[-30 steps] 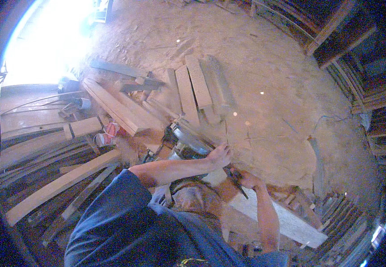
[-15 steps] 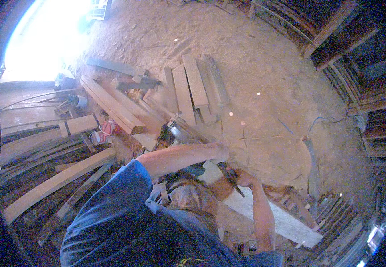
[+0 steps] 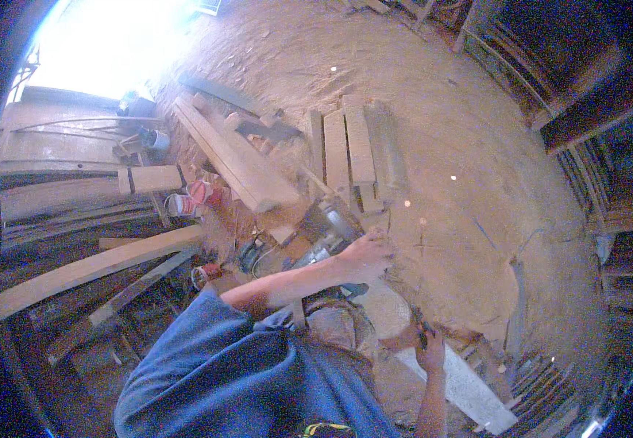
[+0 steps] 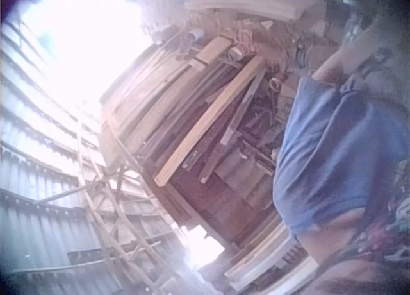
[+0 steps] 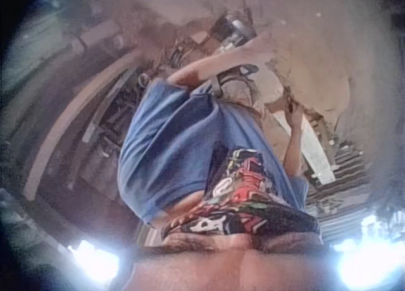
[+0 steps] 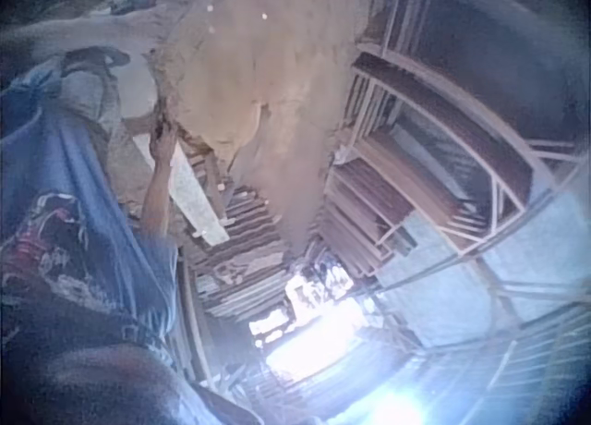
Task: The person uses a circular saw to cut a long wooden plank into smaller pieces. They adjust the wood and the saw, make several cuts, and then use a hammer to separate the cut sections.
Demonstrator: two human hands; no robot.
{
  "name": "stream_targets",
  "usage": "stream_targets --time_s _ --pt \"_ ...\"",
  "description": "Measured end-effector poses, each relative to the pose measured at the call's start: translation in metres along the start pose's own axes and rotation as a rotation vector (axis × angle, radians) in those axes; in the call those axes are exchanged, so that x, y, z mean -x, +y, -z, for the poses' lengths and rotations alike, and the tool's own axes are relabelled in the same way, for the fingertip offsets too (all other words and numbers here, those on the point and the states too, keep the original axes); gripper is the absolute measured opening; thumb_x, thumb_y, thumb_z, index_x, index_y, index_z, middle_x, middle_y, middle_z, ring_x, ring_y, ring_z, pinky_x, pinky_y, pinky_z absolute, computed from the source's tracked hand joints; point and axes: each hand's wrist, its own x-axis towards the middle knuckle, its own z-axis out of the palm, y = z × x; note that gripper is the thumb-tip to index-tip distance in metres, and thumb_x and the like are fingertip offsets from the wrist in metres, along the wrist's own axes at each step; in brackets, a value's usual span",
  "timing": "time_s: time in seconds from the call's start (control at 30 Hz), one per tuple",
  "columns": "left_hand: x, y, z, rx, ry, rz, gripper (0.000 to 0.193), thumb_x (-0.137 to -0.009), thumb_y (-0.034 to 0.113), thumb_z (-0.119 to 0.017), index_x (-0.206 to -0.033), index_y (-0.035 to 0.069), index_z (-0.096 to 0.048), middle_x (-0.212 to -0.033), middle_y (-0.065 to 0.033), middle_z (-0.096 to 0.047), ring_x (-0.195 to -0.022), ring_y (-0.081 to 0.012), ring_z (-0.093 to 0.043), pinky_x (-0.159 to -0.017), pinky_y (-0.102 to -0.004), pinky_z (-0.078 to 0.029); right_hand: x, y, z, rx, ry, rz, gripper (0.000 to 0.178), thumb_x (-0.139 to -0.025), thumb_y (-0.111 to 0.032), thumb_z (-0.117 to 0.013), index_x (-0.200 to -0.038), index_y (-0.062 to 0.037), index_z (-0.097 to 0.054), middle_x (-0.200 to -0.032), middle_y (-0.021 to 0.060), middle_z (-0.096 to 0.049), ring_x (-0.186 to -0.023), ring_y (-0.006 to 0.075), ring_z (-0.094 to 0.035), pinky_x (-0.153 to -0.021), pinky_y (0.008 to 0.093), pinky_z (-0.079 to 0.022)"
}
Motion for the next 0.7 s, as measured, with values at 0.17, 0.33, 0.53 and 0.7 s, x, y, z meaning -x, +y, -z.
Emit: stream_targets --time_s 0.17,0.33,0.53,0.7 --pt "0.075 -0.006 0.005 0.326 0.455 0.191 0.06 -0.088 0.032 -0.07 -0.143 0.014 -0.052 -0.147 -0.0157 -0.044 -0.146 -0.0346 -0.034 -0.121 -0.0525 -0.025 0.066 0.008 -0.027 0.206 0.317 0.036 0.039 -0.09 -0.021 -0.065 -0.124 -0.0008 -0.059 -0.133 0.0285 -0.053 -0.121 0.048 -0.052 -0.1 0.0588 -0.043" --pt "0.109 0.004 -0.019 0.439 0.614 0.335 0.07 -0.092 0.033 -0.067 -0.153 0.013 -0.039 -0.157 -0.0189 -0.034 -0.15 -0.0391 -0.026 -0.122 -0.0539 -0.023 0.047 -0.02 -0.021 0.299 0.291 -0.011 0.055 -0.088 -0.019 -0.069 -0.14 -0.0078 -0.054 -0.138 0.0241 -0.051 -0.126 0.0435 -0.05 -0.107 0.0555 -0.04" --pt "0.144 0.004 -0.017 0.545 0.629 0.391 0.073 -0.092 0.03 -0.067 -0.155 0.013 -0.035 -0.159 -0.0202 -0.031 -0.15 -0.0419 -0.025 -0.122 -0.0534 -0.025 -0.08 -0.203 0.017 -0.041 0.342 0.234 0.058 -0.087 -0.016 -0.075 -0.137 -0.003 -0.05 -0.129 0.0217 -0.057 -0.121 0.0376 -0.056 -0.104 0.0452 -0.045" --pt "0.196 -0.025 -0.025 0.555 0.703 0.435 0.07 -0.088 0.024 -0.068 -0.152 0.014 -0.041 -0.154 -0.0194 -0.038 -0.142 -0.0413 -0.038 -0.116 -0.0507 -0.035 -0.154 -0.239 -0.017 -0.241 0.056 0.289 0.044 -0.088 -0.018 -0.078 -0.126 -0.0027 -0.06 -0.102 0.01 -0.071 -0.091 0.0225 -0.066 -0.084 0.0359 -0.053"
